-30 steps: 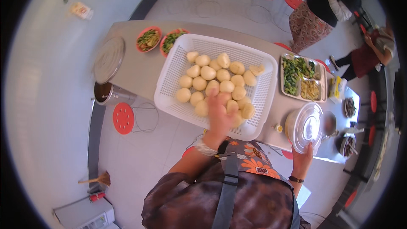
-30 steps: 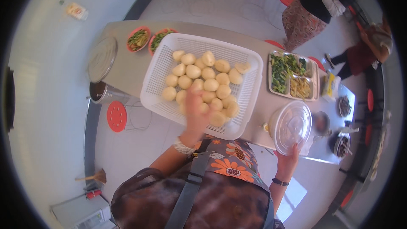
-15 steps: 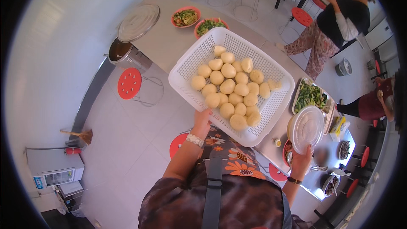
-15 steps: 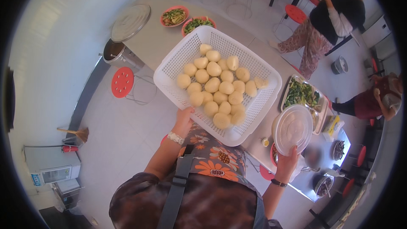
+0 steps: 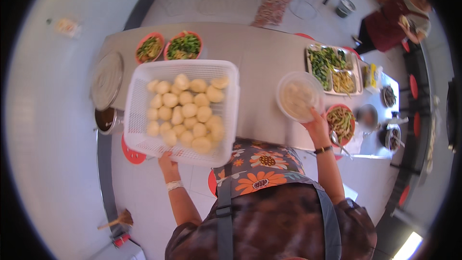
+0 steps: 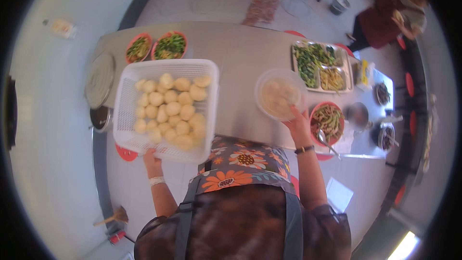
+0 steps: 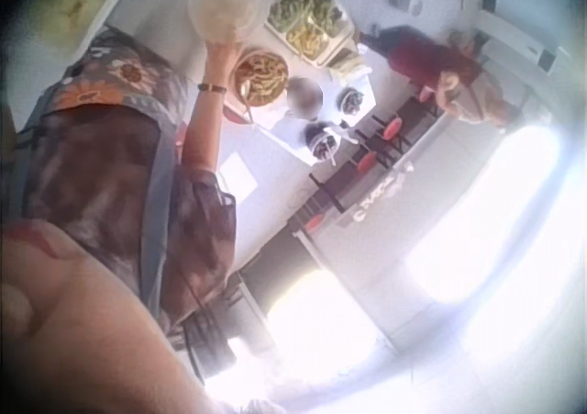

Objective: The person takes a plate and a spoon from a refrigerator and serves various foods, including green beans and meat, from bowls on a table onto the plate before picking up a large bun.

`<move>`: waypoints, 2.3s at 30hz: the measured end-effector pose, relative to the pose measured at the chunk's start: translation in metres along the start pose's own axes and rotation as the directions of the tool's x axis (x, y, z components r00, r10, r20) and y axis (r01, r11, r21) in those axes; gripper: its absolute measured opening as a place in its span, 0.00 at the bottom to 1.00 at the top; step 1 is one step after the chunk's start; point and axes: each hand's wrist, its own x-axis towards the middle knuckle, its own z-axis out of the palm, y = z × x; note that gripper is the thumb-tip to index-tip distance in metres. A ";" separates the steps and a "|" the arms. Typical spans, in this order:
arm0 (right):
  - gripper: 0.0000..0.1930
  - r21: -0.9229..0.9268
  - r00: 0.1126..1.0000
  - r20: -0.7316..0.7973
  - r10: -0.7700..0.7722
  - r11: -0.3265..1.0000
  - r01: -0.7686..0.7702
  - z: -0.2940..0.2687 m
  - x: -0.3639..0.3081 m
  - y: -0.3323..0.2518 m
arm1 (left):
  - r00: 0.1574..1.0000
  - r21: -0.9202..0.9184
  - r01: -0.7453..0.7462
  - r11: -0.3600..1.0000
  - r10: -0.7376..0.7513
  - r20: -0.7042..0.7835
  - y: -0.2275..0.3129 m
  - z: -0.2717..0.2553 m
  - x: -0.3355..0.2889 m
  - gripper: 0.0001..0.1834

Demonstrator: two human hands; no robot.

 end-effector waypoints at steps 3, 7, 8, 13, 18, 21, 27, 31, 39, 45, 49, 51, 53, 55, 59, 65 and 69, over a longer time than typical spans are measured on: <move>0.32 -0.011 0.992 -0.108 0.065 0.998 -0.067 0.003 0.022 0.030 | 0.998 0.003 0.030 1.000 -0.030 0.056 0.021 0.005 0.025 0.30; 0.31 -0.034 0.986 -0.114 0.120 0.992 -0.124 0.001 0.050 0.055 | 0.981 0.206 -0.128 0.970 0.093 0.172 0.016 -0.030 0.067 0.20; 0.31 -0.053 0.987 -0.113 0.113 0.991 -0.119 -0.002 0.056 0.060 | 0.973 0.218 -0.150 0.964 0.105 0.205 0.013 -0.030 0.072 0.18; 0.39 -0.720 0.932 -0.307 -0.194 0.688 -0.094 -0.030 0.084 0.091 | 0.980 0.099 -0.110 0.989 0.091 0.179 0.022 0.006 0.031 0.15; 0.38 -0.801 0.906 0.410 -0.105 -0.516 0.303 0.054 0.048 0.027 | 0.939 0.576 -0.034 0.817 -0.172 0.299 -0.025 0.043 -0.056 0.17; 0.31 -0.536 0.830 0.557 -0.012 -0.769 0.349 0.025 0.072 0.053 | 0.684 0.723 0.311 0.616 -0.674 0.280 -0.075 0.046 -0.056 0.16; 0.28 -0.381 0.806 0.582 0.102 -0.842 0.381 0.016 0.092 0.071 | 0.636 0.787 -0.182 0.589 -0.540 0.552 -0.139 0.170 -0.066 0.19; 0.22 -0.515 0.873 0.479 0.091 -0.777 0.363 0.033 0.086 0.072 | 0.547 0.555 -0.830 -0.060 -0.285 0.787 -0.172 0.223 -0.079 0.18; 0.27 -0.314 0.831 0.553 0.056 -0.910 0.270 0.026 0.079 0.095 | 0.606 0.692 -0.476 0.543 -0.368 0.705 -0.189 0.257 -0.069 0.24; 0.27 -0.684 0.932 0.225 0.284 -0.635 0.358 0.061 0.078 0.065 | 0.462 0.259 0.409 0.875 -0.443 0.768 -0.200 0.288 -0.089 0.30; 0.23 -0.631 0.942 0.254 0.217 -0.701 0.332 0.059 0.083 0.085 | 0.383 0.212 0.578 0.788 -0.491 0.782 -0.198 0.285 -0.073 0.31; 0.22 -0.708 0.907 0.143 0.396 -0.600 0.374 0.072 0.091 0.071 | 0.437 0.201 0.529 0.825 -0.467 0.769 -0.194 0.291 -0.076 0.31; 0.23 -0.682 0.847 0.170 0.504 -0.560 0.470 0.090 0.081 0.046 | 0.435 0.205 0.506 0.838 -0.453 0.778 -0.196 0.285 -0.071 0.30; 0.18 -0.511 0.758 0.338 0.558 -0.567 0.646 0.077 0.087 0.050 | 0.410 0.221 0.495 0.840 -0.450 0.793 -0.200 0.286 -0.071 0.30; 0.13 -0.406 0.703 0.518 0.487 -0.583 0.704 0.068 0.098 0.042 | 0.342 0.267 0.366 0.892 -0.396 0.852 -0.182 0.291 -0.083 0.32; 0.11 -0.523 0.731 0.488 0.477 -0.510 0.683 0.121 0.095 -0.031 | 0.469 0.270 0.311 0.911 -0.394 0.790 -0.193 0.294 -0.072 0.38; 0.07 -0.754 0.845 0.531 -0.067 -0.493 0.434 0.092 0.109 -0.084 | 0.543 0.264 0.311 0.913 -0.399 0.739 -0.199 0.311 -0.068 0.38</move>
